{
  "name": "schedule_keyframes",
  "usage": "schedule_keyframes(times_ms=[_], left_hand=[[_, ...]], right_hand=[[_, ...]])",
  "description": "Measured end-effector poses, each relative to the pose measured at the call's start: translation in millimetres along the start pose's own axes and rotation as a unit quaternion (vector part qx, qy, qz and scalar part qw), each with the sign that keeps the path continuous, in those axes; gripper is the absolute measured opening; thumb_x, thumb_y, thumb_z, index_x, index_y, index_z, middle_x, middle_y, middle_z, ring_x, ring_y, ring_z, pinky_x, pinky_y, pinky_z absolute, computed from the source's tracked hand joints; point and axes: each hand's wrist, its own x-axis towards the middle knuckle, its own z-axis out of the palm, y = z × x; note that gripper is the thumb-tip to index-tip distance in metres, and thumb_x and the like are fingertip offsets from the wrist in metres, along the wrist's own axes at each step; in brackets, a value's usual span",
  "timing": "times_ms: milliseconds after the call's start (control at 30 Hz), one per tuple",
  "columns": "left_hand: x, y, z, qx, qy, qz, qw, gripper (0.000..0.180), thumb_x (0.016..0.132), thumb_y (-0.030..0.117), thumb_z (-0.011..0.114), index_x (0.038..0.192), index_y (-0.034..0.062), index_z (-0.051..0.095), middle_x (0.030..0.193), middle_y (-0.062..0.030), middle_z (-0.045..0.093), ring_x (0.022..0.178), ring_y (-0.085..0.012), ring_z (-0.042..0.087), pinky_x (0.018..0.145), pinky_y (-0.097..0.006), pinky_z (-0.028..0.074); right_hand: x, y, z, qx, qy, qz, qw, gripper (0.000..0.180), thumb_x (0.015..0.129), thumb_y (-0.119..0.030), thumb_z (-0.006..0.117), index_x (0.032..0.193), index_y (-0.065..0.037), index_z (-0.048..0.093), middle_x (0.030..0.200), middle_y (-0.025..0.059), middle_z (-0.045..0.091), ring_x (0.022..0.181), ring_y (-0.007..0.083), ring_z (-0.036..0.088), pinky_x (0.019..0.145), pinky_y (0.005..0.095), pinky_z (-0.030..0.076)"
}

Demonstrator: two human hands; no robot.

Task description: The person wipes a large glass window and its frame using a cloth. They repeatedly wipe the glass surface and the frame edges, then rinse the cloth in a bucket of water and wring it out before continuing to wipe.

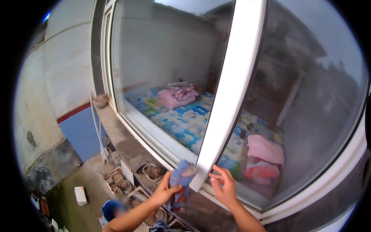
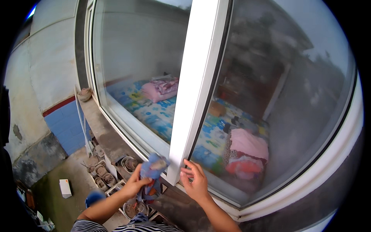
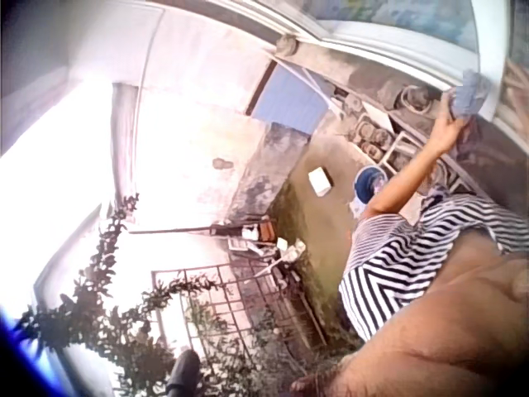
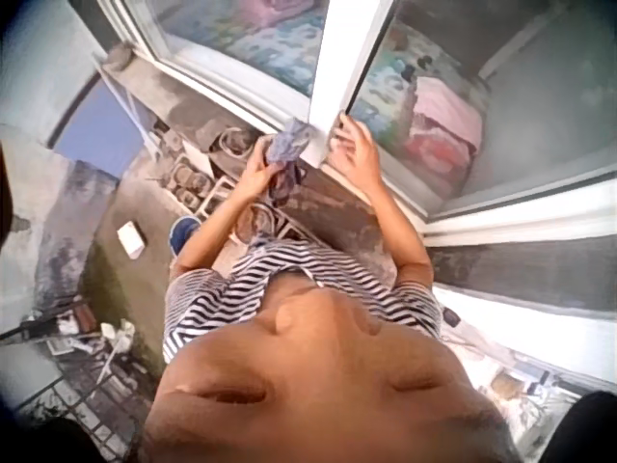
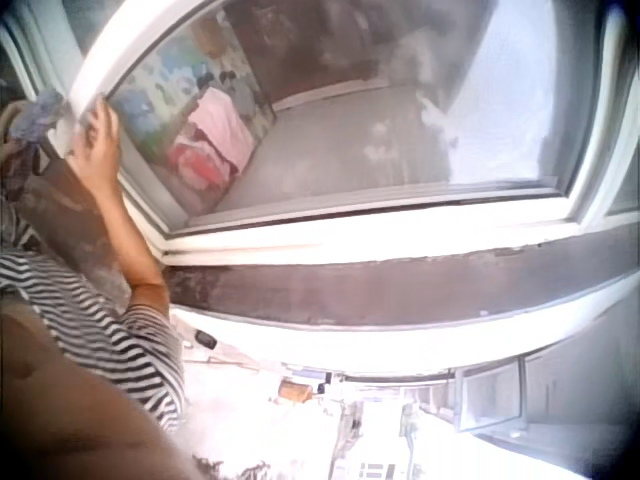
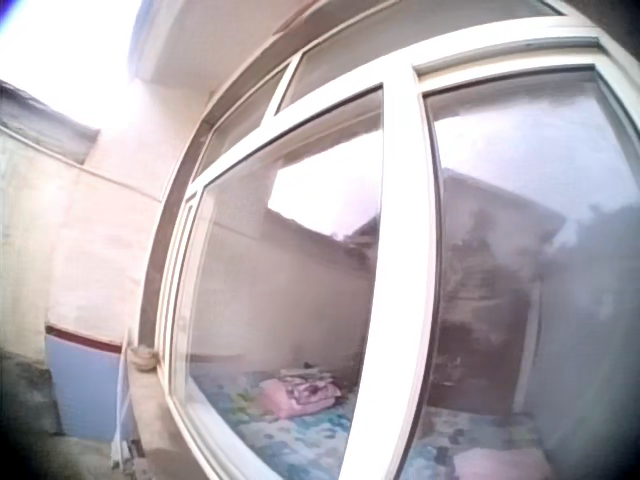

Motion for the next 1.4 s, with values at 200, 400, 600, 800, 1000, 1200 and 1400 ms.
schedule_keyframes(times_ms=[200, 400, 600, 800, 1000, 1200, 1400], left_hand=[[21, 92, 30, -0.290, -0.070, -0.069, 0.952, 0.059, 0.100, 0.034, 0.054, 0.147, 0.0010, 0.041, 0.144, -0.0147, 0.053, 0.132, -0.0311, 0.052, 0.111, -0.049, 0.041], [34, 112, 57, -0.341, -0.196, -0.015, 0.919, 0.057, 0.102, 0.036, 0.052, 0.146, 0.0011, 0.042, 0.141, -0.0149, 0.055, 0.128, -0.0259, 0.054, 0.110, -0.043, 0.043], [30, 150, 82, 0.268, -0.313, 0.241, 0.879, 0.071, 0.095, 0.058, 0.056, 0.141, 0.0052, 0.049, 0.147, -0.0240, 0.038, 0.122, -0.0393, 0.055, 0.090, -0.041, 0.051], [75, 181, 97, 0.436, 0.160, 0.540, 0.702, 0.070, 0.074, 0.031, 0.084, 0.135, 0.0110, 0.057, 0.137, -0.0193, 0.047, 0.118, -0.0357, 0.050, 0.090, -0.043, 0.046], [135, 195, 118, 0.441, 0.228, 0.538, 0.682, 0.099, 0.072, 0.021, 0.083, 0.155, 0.0103, 0.030, 0.151, -0.0238, 0.029, 0.135, -0.0417, 0.032, 0.106, -0.054, 0.029], [151, 183, 121, 0.448, 0.227, 0.544, 0.672, 0.100, 0.070, 0.016, 0.081, 0.155, 0.0097, 0.030, 0.150, -0.0224, 0.031, 0.132, -0.0407, 0.034, 0.105, -0.053, 0.029], [157, 181, 120, 0.414, 0.217, 0.576, 0.670, 0.096, 0.069, 0.012, 0.079, 0.153, 0.0063, 0.034, 0.147, -0.0227, 0.035, 0.123, -0.0394, 0.041, 0.103, -0.049, 0.033]], right_hand=[[-4, -37, -11, -0.005, 0.104, -0.124, 0.987, 0.019, 0.092, -0.002, 0.062, 0.112, 0.000, 0.063, 0.113, 0.0153, 0.061, 0.089, 0.0194, 0.066, 0.071, 0.0275, 0.054], [6, -87, -34, -0.067, 0.095, -0.186, 0.976, 0.043, 0.087, -0.020, 0.073, 0.124, -0.003, 0.062, 0.136, 0.0211, 0.045, 0.120, 0.0316, 0.050, 0.100, 0.0426, 0.044], [-4, -70, -24, -0.084, 0.141, -0.168, 0.972, 0.087, 0.085, -0.020, 0.074, 0.154, -0.003, 0.024, 0.147, 0.0220, 0.037, 0.134, 0.0345, 0.041, 0.111, 0.0458, 0.034], [12, -109, -65, 0.062, 0.297, -0.068, 0.950, 0.067, 0.090, 0.000, 0.056, 0.152, -0.001, 0.032, 0.143, 0.0126, 0.048, 0.125, 0.0212, 0.052, 0.109, 0.0336, 0.037], [74, -157, -112, 0.083, 0.365, -0.216, 0.902, 0.074, 0.090, -0.001, 0.061, 0.154, 0.002, 0.025, 0.148, 0.0143, 0.042, 0.132, 0.0228, 0.047, 0.113, 0.0350, 0.034], [133, -160, -142, -0.456, 0.320, -0.382, 0.738, 0.067, 0.077, -0.013, 0.079, 0.139, -0.011, 0.053, 0.153, 0.0195, 0.037, 0.136, 0.0431, 0.041, 0.110, 0.0485, 0.037], [169, -154, -139, -0.554, 0.185, -0.443, 0.680, 0.071, 0.069, -0.004, 0.076, 0.137, -0.012, 0.056, 0.146, 0.0170, 0.048, 0.124, 0.0410, 0.055, 0.102, 0.0490, 0.046]])
